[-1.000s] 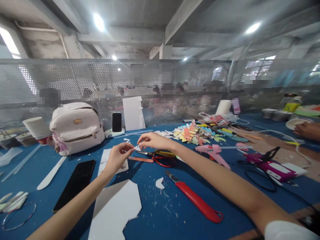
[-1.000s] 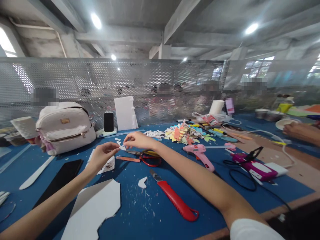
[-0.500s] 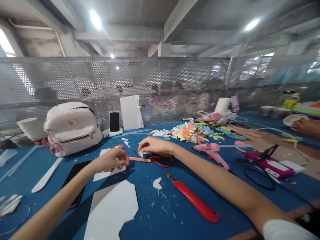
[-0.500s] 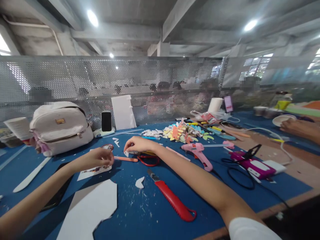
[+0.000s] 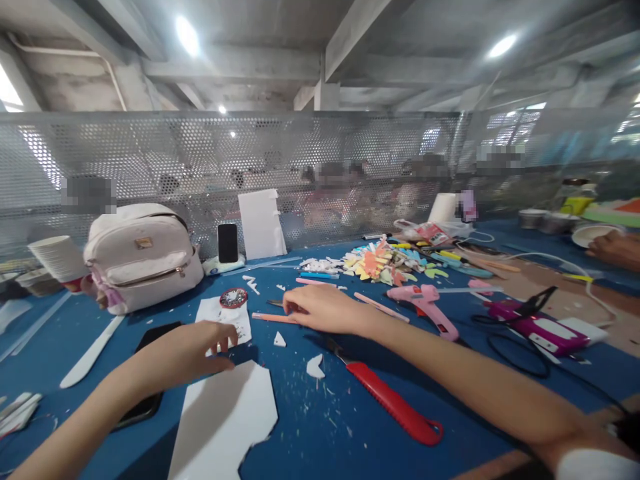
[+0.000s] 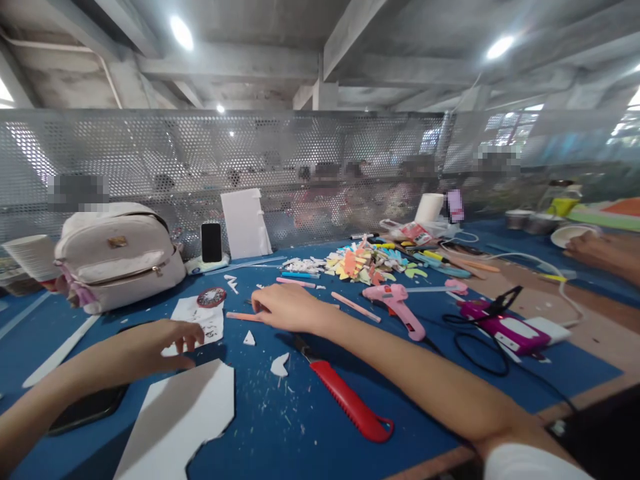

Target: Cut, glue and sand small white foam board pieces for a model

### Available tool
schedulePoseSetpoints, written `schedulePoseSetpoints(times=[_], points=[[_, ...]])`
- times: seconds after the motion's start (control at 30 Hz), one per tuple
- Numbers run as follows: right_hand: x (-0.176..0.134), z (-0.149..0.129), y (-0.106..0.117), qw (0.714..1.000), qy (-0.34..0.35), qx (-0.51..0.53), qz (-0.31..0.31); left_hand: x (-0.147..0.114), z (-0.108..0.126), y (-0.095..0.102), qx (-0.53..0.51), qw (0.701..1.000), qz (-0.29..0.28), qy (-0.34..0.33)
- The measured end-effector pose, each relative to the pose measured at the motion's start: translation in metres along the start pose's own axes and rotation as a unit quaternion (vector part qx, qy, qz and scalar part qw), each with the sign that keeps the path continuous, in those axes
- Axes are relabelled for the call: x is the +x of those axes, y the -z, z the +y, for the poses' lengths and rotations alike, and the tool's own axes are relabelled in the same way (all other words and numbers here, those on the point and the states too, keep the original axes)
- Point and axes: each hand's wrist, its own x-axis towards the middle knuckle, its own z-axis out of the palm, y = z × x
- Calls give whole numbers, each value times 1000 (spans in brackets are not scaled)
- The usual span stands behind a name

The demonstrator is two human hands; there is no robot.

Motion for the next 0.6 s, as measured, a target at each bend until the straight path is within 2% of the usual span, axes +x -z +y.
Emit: schedulePoseSetpoints(times=[0.1, 0.17, 0.23, 0.3, 0.33, 0.47, 0.6], points=[[-49, -8, -2, 999, -38, -29, 0, -39, -6, -21, -5, 999, 29, 33], [-79, -9, -13, 997, -69, -41, -11, -63, -13, -43, 8, 998, -17, 62], [-105, -5, -26, 993, -104, -51, -21, -82, -22, -65, 21, 999, -24, 41], [-122, 1, -38, 988, -148, -48, -25, -95, -30, -83, 40, 998, 42, 18], [-128, 4, -43, 987, -157, -37, -22, -99, -33, -89, 45, 998, 53, 8], [-139, 14, -50, 990, -141, 7, 5, -104, -32, -94, 64, 997, 44, 10], [-140, 13, -43, 994, -96, 22, 41, -101, -24, -88, 80, 996, 45, 21]])
